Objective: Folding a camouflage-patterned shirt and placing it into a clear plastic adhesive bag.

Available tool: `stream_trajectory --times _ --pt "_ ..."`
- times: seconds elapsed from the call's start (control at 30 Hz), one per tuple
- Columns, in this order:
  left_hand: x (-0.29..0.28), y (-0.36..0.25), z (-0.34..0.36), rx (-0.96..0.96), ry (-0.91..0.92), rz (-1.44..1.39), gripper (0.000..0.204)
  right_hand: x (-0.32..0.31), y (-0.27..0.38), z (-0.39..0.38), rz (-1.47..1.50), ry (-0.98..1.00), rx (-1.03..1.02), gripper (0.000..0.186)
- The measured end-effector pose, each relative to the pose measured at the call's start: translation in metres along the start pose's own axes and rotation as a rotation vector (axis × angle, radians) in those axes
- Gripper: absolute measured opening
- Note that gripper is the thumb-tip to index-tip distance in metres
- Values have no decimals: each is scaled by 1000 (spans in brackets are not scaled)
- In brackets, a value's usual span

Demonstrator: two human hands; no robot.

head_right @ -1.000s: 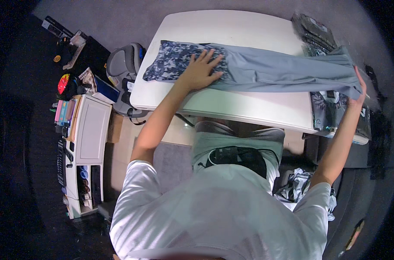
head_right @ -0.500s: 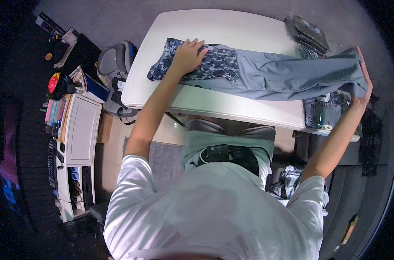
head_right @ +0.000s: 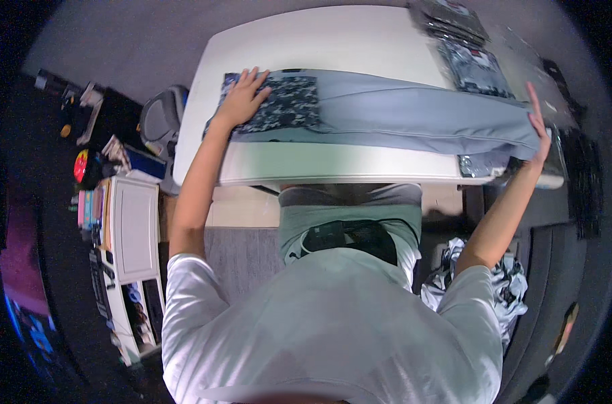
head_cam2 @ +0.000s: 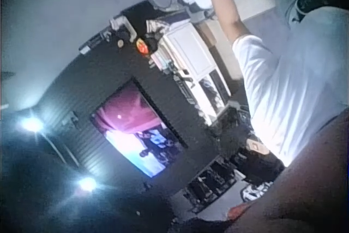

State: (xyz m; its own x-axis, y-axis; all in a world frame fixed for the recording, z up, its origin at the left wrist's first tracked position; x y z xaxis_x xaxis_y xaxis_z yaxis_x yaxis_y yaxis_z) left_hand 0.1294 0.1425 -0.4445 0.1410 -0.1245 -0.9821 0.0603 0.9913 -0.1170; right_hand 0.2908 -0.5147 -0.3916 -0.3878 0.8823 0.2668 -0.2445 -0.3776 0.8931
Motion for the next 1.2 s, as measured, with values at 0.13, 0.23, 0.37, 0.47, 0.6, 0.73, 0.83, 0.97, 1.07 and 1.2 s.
stream_trajectory --times 0.13,0.23,0.37,0.47,0.6,0.73,0.83,0.97,1.07,1.2 --pt "-12 -27 6 -7 -50 44 62 -10 5 -43 -482 -25 251 71" --pt "-18 -81 30 125 -144 -56 60 -19 -2 -57 -486 -93 332 67" --pt "-9 -210 44 533 -289 -352 50 -22 -4 -56 -437 -93 330 59" --pt "2 -317 42 705 -216 -486 41 -20 -4 -47 -478 -93 319 53" --pt "13 -424 60 790 -90 -626 45 -19 -9 -41 -496 -150 421 48" --pt "26 -494 82 827 -296 -399 74 -20 -9 -42 -441 -24 427 46" --pt "42 -523 86 778 -370 -327 85 -26 -9 -46 -363 -159 330 46" --pt "54 -534 85 719 -477 -239 81 -28 -11 -48 -342 -91 299 48" --pt "55 -536 84 714 -420 -381 74 -28 -9 -50 -330 -87 279 52" --pt "45 -539 93 717 -512 -410 72 -30 2 -49 -341 -146 208 59"
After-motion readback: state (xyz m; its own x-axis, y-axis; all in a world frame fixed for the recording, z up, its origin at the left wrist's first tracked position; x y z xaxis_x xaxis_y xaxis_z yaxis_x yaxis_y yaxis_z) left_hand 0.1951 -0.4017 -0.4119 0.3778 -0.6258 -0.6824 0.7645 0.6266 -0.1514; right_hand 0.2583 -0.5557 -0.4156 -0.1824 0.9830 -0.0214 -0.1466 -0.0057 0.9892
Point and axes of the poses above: each hand's wrist, its own z-axis towards the middle knuckle, its own x-axis out of the palm, y = z × x, the point moved 3 cm from there along z, towards the middle knuckle, and after that the axes turned 3 degrees about x, right-handed, at the moved point
